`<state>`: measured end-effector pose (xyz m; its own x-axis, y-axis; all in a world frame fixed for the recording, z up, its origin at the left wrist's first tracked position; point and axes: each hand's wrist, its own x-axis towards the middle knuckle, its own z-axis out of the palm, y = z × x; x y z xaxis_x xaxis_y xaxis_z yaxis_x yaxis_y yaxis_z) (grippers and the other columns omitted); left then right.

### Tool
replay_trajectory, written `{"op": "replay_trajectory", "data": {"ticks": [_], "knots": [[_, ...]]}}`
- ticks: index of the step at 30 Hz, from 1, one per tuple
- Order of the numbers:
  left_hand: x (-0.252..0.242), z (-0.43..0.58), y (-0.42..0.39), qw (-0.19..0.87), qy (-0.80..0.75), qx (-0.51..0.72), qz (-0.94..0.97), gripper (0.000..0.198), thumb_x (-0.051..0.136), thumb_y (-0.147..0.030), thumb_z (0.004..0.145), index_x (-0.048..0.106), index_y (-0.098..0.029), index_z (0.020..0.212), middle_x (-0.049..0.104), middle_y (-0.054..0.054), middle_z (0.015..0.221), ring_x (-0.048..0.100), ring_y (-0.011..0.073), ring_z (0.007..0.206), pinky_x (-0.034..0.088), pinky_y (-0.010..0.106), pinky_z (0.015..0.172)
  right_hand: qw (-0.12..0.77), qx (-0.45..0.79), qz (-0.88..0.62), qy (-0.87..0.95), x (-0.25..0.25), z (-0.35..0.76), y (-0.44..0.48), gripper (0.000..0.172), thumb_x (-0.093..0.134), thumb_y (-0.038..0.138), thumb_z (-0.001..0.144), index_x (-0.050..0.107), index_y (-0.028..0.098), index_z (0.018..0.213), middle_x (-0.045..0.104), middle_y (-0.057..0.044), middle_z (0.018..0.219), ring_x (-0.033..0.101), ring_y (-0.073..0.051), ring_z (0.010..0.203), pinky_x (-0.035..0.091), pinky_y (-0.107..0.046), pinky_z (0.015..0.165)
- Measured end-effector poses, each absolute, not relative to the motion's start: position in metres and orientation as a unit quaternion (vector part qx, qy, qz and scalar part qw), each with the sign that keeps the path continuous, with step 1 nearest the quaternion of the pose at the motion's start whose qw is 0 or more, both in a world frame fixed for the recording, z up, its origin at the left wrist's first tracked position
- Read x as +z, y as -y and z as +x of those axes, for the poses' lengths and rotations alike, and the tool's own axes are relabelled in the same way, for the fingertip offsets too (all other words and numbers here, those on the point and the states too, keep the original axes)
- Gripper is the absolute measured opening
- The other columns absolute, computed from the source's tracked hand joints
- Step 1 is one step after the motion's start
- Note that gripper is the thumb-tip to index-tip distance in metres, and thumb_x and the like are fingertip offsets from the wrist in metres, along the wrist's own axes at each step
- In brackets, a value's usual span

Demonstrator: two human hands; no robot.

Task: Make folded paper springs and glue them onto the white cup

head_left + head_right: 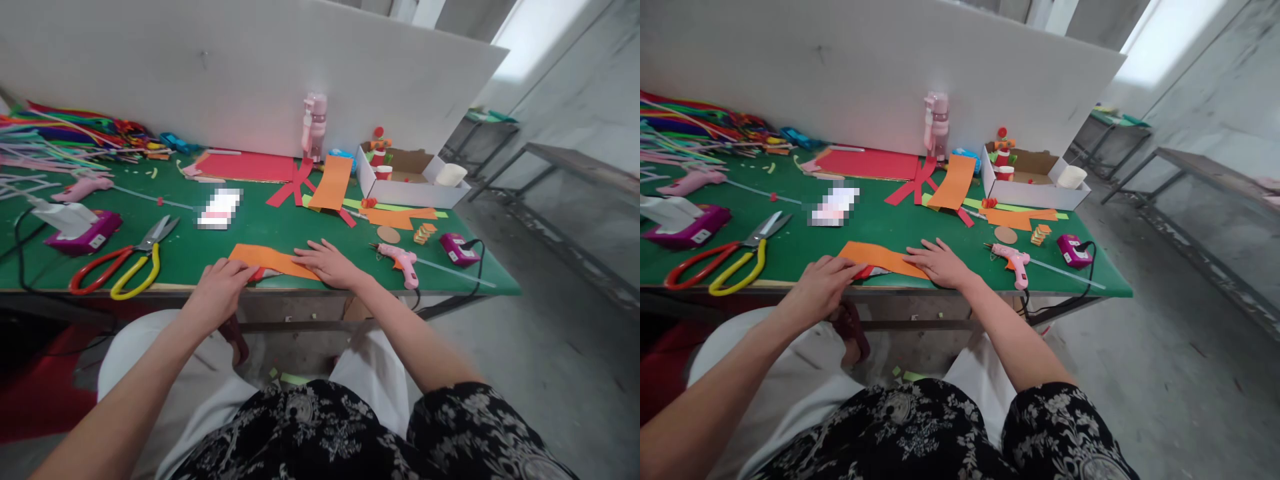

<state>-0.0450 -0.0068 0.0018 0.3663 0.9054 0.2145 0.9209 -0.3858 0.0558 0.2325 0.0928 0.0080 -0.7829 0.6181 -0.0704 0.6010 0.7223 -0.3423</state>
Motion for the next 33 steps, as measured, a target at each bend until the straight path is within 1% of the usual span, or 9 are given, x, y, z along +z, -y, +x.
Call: {"op": "replay_trajectory", "data": {"ticks": [7, 11, 14, 19, 24, 30, 33], "knots": [[0.001, -0.041, 0.011, 0.032, 0.545, -0.113, -0.83, 0.048, 0.039, -0.007, 0.087, 0.065, -0.02, 0.124, 0.069, 0.011, 0.111, 0.055, 0.0272, 0.097, 0.043, 0.037, 0.075, 0.021, 0.169, -0.323, 0.931, 0.007, 0.233, -0.093, 0.049, 0.029, 0.025, 0.104, 0.047, 0.033, 0.149, 0.042, 0.002, 0.158, 0.025, -0.026, 0.153, 0.014, -0.054, 0.123], [0.002, -0.034, 0.008, 0.037, 0.55, -0.108, -0.827, 0.046, 0.038, -0.007, 0.088, 0.066, -0.02, 0.122, 0.068, 0.011, 0.111, 0.055, 0.0269, 0.097, 0.042, 0.037, 0.075, 0.022, 0.169, -0.324, 0.931, 0.008, 0.234, -0.093, 0.049, 0.03, 0.025, 0.104, 0.048, 0.034, 0.149, 0.043, 0.002, 0.158, 0.025, -0.026, 0.152, 0.015, -0.054, 0.123], [0.0, -0.028, 0.008, 0.035, 0.548, -0.116, -0.827, 0.047, 0.038, -0.007, 0.088, 0.066, -0.021, 0.123, 0.068, 0.012, 0.113, 0.056, 0.0275, 0.099, 0.043, 0.038, 0.075, 0.022, 0.163, -0.322, 0.932, 0.008, 0.233, -0.093, 0.05, 0.03, 0.023, 0.104, 0.047, 0.035, 0.149, 0.043, 0.002, 0.158, 0.025, -0.025, 0.152, 0.015, -0.054, 0.123], [-0.001, -0.028, 0.011, 0.031, 0.54, -0.122, -0.832, 0.049, 0.037, -0.006, 0.087, 0.066, -0.02, 0.124, 0.068, 0.013, 0.113, 0.057, 0.0285, 0.098, 0.044, 0.04, 0.075, 0.019, 0.16, -0.323, 0.933, 0.006, 0.233, -0.093, 0.051, 0.029, 0.023, 0.103, 0.046, 0.033, 0.15, 0.042, 0.003, 0.158, 0.025, -0.026, 0.152, 0.015, -0.053, 0.123], [-0.001, -0.021, 0.008, 0.024, 0.538, -0.13, -0.833, 0.047, 0.04, -0.006, 0.086, 0.066, -0.02, 0.123, 0.068, 0.013, 0.114, 0.057, 0.0289, 0.098, 0.044, 0.041, 0.078, 0.023, 0.16, -0.322, 0.933, 0.006, 0.234, -0.093, 0.051, 0.03, 0.022, 0.102, 0.047, 0.035, 0.149, 0.043, 0.003, 0.158, 0.026, -0.025, 0.152, 0.016, -0.054, 0.123], [-0.003, -0.019, 0.011, 0.031, 0.535, -0.124, -0.835, 0.049, 0.039, -0.005, 0.086, 0.066, -0.019, 0.124, 0.069, 0.013, 0.112, 0.057, 0.0275, 0.096, 0.042, 0.039, 0.074, 0.019, 0.16, -0.319, 0.934, 0.007, 0.232, -0.093, 0.052, 0.028, 0.022, 0.102, 0.046, 0.032, 0.151, 0.042, 0.002, 0.158, 0.025, -0.027, 0.152, 0.015, -0.055, 0.123], [-0.002, -0.016, 0.009, 0.029, 0.536, -0.125, -0.834, 0.048, 0.039, -0.006, 0.087, 0.067, -0.018, 0.123, 0.069, 0.013, 0.112, 0.056, 0.0277, 0.096, 0.043, 0.04, 0.076, 0.017, 0.156, -0.321, 0.934, 0.006, 0.232, -0.093, 0.051, 0.028, 0.023, 0.103, 0.046, 0.03, 0.151, 0.042, 0.003, 0.158, 0.025, -0.028, 0.152, 0.014, -0.054, 0.123]]}}
